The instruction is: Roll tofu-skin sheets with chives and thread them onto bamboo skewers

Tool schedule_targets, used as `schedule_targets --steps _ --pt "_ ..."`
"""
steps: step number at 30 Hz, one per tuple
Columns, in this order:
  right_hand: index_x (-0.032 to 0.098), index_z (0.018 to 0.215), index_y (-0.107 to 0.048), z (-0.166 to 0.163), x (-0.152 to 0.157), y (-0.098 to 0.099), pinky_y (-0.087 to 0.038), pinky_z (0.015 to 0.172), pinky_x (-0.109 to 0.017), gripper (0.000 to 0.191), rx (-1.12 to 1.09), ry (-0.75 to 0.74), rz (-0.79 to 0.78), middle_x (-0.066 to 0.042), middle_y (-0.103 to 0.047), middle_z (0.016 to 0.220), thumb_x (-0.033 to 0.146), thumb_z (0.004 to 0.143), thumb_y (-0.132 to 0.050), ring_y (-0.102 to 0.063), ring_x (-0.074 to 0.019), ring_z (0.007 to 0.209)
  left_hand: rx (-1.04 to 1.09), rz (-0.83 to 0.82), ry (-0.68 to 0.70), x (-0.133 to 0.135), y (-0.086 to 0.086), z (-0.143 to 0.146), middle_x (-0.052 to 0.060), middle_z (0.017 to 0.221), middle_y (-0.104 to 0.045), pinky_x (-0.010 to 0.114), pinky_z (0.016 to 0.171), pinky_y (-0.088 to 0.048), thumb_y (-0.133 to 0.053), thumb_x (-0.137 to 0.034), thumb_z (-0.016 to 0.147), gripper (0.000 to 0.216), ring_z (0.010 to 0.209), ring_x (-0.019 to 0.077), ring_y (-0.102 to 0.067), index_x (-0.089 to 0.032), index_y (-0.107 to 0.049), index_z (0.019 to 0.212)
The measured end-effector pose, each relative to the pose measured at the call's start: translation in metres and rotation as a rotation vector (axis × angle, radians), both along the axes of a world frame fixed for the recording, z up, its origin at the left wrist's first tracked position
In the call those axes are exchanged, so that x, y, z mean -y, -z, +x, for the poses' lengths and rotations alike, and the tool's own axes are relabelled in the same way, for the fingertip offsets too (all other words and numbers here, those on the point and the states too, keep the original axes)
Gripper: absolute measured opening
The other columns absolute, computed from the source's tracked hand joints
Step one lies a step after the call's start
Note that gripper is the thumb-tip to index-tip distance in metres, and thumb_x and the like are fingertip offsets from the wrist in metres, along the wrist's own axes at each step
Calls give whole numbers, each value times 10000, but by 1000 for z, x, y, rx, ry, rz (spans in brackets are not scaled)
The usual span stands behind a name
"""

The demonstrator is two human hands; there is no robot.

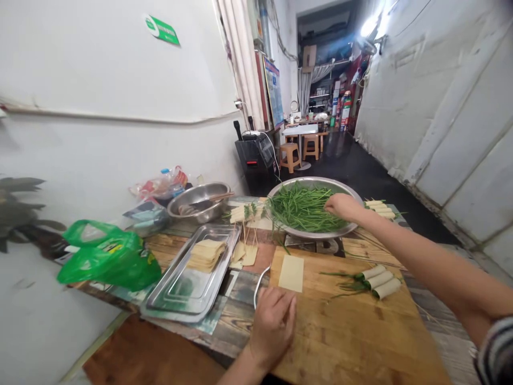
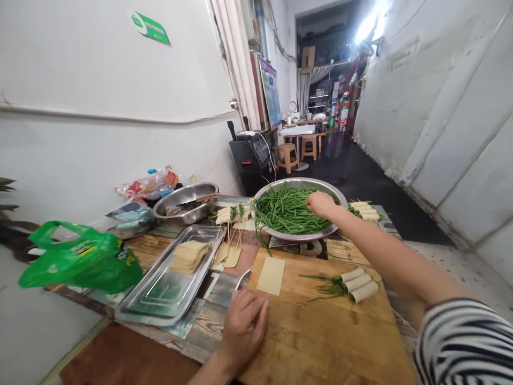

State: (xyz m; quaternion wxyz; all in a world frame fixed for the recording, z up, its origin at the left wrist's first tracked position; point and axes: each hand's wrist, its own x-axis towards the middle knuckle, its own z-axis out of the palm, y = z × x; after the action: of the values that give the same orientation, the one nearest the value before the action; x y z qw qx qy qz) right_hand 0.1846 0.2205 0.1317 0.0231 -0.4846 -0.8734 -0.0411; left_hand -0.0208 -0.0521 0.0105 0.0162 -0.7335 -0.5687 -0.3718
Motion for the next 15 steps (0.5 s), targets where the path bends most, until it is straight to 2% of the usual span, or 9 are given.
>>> schedule_targets --steps 3,7,11,15 --pt "123 962 -716 -26 -54 16 -462 774 -300 172 60 57 -63 -120 -700 1002 186 882 -578 -637 -204 926 26 6 -2 1 8 2 42 714 -608 346 682 -431 -451 -177 924 228 709 194 -579 -235 -623 785" --pt "147 1118 -621 -42 -106 43 -505 884 -414 290 127 125 -113 -84 -630 1143 359 925 -576 -611 -196 1005 14 60 32 2 11 3 32 688 -585 322 662 -398 -476 -129 897 183 674 179 -551 -212 -623 827" --pt "141 1173 -587 -43 -144 56 -498 909 -442 334 173 180 -90 -102 -587 1205 364 925 -576 -585 -221 1062 -1 119 94 1 13 1 29 681 -583 302 637 -366 -494 -102 870 162 641 166 -535 -194 -627 879" --pt "153 1179 -589 -39 -165 58 -500 908 -440 323 225 139 -125 -94 -593 1206 351 923 -581 -589 -218 1061 17 202 117 -4 14 2 21 654 -582 292 603 -356 -494 -79 848 178 598 156 -515 -185 -629 894"
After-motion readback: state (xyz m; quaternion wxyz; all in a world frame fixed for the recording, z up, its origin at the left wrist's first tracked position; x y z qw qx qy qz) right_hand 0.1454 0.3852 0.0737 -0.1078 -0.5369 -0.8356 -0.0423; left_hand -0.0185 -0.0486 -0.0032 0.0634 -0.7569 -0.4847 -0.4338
